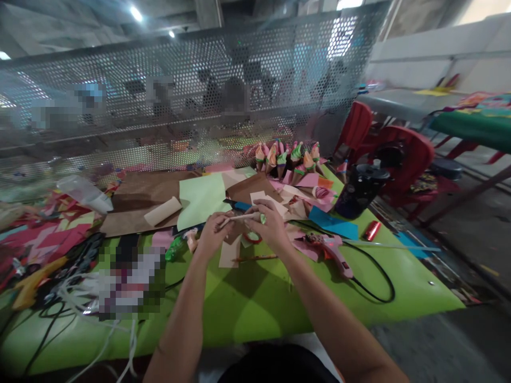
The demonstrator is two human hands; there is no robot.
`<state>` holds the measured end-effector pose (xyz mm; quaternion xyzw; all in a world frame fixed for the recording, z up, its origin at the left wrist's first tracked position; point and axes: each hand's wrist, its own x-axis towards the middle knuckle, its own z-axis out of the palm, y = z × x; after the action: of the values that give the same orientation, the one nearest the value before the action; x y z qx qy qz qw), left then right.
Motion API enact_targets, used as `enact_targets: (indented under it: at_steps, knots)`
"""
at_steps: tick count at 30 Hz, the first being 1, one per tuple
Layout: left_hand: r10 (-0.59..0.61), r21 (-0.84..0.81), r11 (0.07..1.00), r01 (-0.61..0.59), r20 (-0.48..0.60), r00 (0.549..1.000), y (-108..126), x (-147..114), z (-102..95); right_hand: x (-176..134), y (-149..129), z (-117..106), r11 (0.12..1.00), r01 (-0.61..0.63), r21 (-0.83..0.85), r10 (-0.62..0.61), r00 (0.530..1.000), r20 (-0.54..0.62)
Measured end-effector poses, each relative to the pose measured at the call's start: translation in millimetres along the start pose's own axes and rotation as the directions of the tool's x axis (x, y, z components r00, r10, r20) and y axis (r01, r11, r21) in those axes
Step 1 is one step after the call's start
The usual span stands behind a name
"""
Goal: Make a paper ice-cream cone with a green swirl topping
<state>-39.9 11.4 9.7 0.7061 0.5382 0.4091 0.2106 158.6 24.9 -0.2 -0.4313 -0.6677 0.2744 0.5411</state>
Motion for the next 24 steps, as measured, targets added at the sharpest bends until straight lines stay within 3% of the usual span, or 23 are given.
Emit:
enact_targets:
  at_steps: [5,13,17,21,24]
  knots:
    - [0.023,-0.113,0.994,-0.014,0.086,0.996,4,-1,4.3,-1,-1,3,0.998,-0.06,-0.018,0.062,0.991,0.122]
    - [0.094,0.174,0.978,-0.115,0.126,0.988,18,-4,1.9,-4,-5,4,0.983,0.07,-0.17,-0.037,0.98,0.195]
    - [0.112,0.266,0.954,-0.141,0.122,0.986,15,-4,5.7,-6,-2,6,0.947,0.09,-0.309,-0.013,0.97,0.242]
    - [0.148,0.285,0.943,-0.17,0.098,0.984,13,-6,13.6,-7,3,9,0.937,0.062,-0.343,0.015,0.976,0.217]
    - [0.155,0.267,0.949,-0.166,0.06,0.986,16,-9,18.6,-7,6,12,0.978,-0.075,-0.196,0.104,0.984,0.143]
